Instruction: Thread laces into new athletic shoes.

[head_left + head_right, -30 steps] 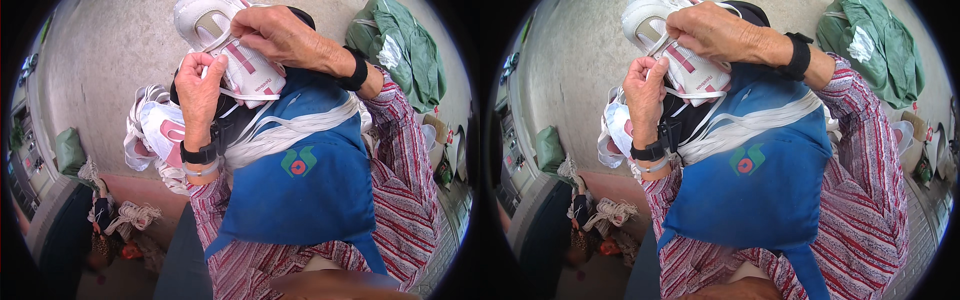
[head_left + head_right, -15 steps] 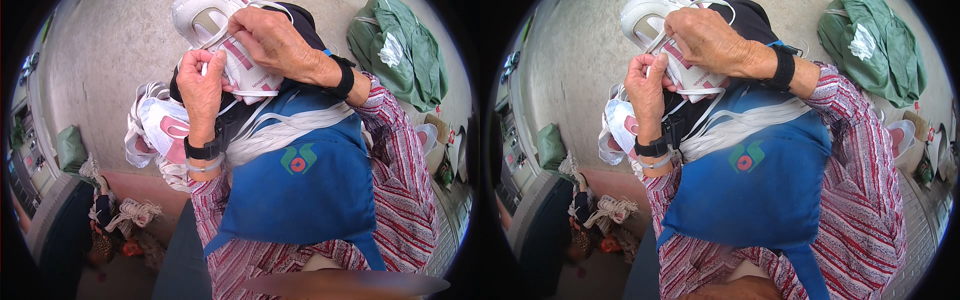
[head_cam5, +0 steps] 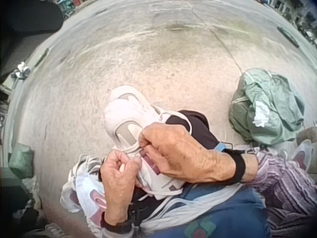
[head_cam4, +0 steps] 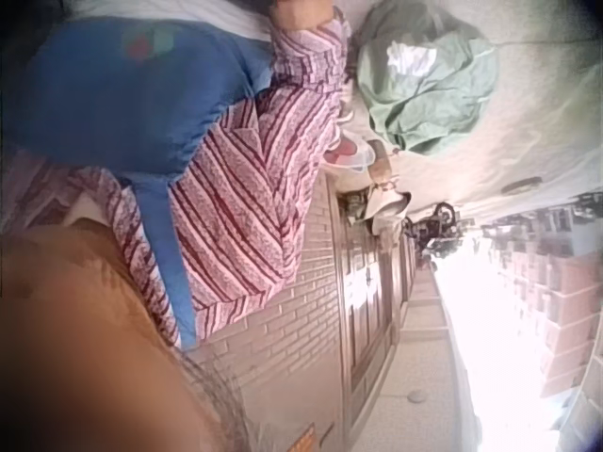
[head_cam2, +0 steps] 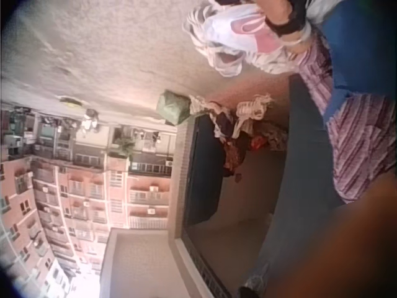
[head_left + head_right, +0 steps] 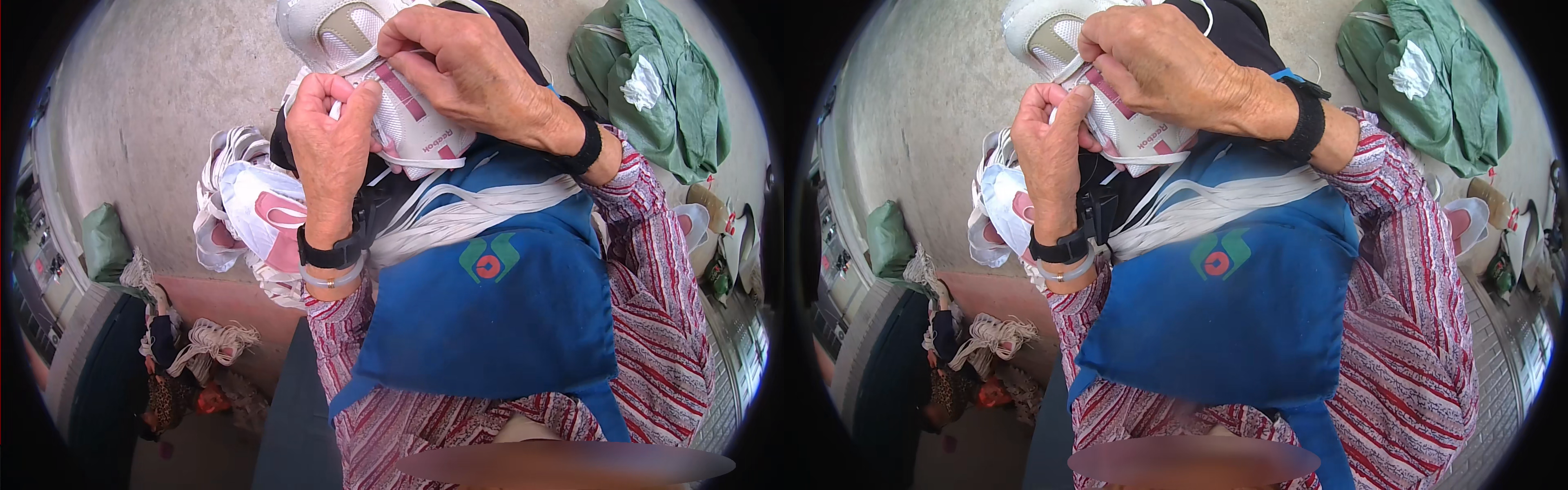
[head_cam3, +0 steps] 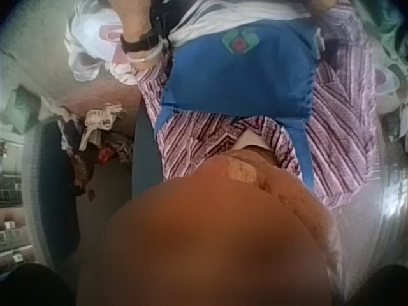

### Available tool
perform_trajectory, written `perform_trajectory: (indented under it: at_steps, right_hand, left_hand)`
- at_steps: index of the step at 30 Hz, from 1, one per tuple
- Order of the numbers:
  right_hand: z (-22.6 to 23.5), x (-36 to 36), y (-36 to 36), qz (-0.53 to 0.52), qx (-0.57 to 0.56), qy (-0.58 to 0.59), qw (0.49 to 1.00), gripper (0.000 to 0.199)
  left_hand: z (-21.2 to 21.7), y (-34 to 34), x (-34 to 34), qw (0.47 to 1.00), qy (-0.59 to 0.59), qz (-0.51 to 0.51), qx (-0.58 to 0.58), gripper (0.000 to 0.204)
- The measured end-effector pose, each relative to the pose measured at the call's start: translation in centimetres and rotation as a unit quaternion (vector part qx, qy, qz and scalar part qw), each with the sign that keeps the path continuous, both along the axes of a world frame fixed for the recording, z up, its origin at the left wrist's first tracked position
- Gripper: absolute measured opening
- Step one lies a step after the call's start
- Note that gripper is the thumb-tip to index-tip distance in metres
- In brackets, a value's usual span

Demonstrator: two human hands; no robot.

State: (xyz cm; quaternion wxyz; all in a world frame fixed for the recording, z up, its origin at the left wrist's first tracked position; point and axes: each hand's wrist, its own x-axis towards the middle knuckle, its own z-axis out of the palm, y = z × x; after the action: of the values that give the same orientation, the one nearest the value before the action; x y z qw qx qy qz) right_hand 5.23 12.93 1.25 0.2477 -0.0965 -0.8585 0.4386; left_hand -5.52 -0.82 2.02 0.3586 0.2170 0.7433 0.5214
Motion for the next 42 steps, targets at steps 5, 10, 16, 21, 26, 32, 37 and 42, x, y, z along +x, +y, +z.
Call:
perform_trajectory:
  at_steps: [5, 10, 16, 21, 26, 32, 37, 42]
  right_hand:
    - [0.8, 0.1, -1.4, -0.016, 0.067, 0.025, 0.997, 0.011]
    - [0.7, -0.2, -1.0, -0.019, 0.127, 0.016, 0.992, 0.015]
    - [1.1, 0.8, 0.6, 0.049, 0.187, 0.032, 0.981, 0.01]
    - [2.3, 1.1, 0.7, 0.046, 0.23, 0.028, 0.972, 0.013]
    - [0.5, 0.3, -0.3, 0.07, 0.242, 0.029, 0.967, 0.017]
    - [0.5, -1.3, -0.8, 0.102, 0.253, 0.006, 0.962, 0.019]
    - [0.3, -1.0, -0.5, 0.119, 0.305, -0.012, 0.945, 0.022]
    - [0.9, -1.1, -0.4, 0.142, 0.321, -0.074, 0.933, 0.024]
  left_hand:
    - [0.3, -1.2, 0.4, 0.999, -0.016, 0.014, 0.032, 0.018]
    - [0.0, -1.4, 1.5, 0.969, 0.244, -0.004, 0.024, 0.016]
    - [1.1, 0.0, 0.5, 0.845, 0.515, -0.143, 0.01, 0.018]
    - [1.3, 0.8, -0.1, 0.804, 0.535, -0.251, -0.063, 0.014]
    - [1.7, -1.5, -1.5, 0.904, 0.373, -0.207, -0.001, 0.012]
    - [-0.4, -3.1, -1.2, 0.987, 0.047, -0.085, 0.13, 0.019]
    - [-0.7, -2.6, -0.7, 0.978, -0.014, -0.008, 0.207, 0.024]
    - [-1.8, -3.3, -0.7, 0.967, -0.134, 0.062, 0.21, 0.023]
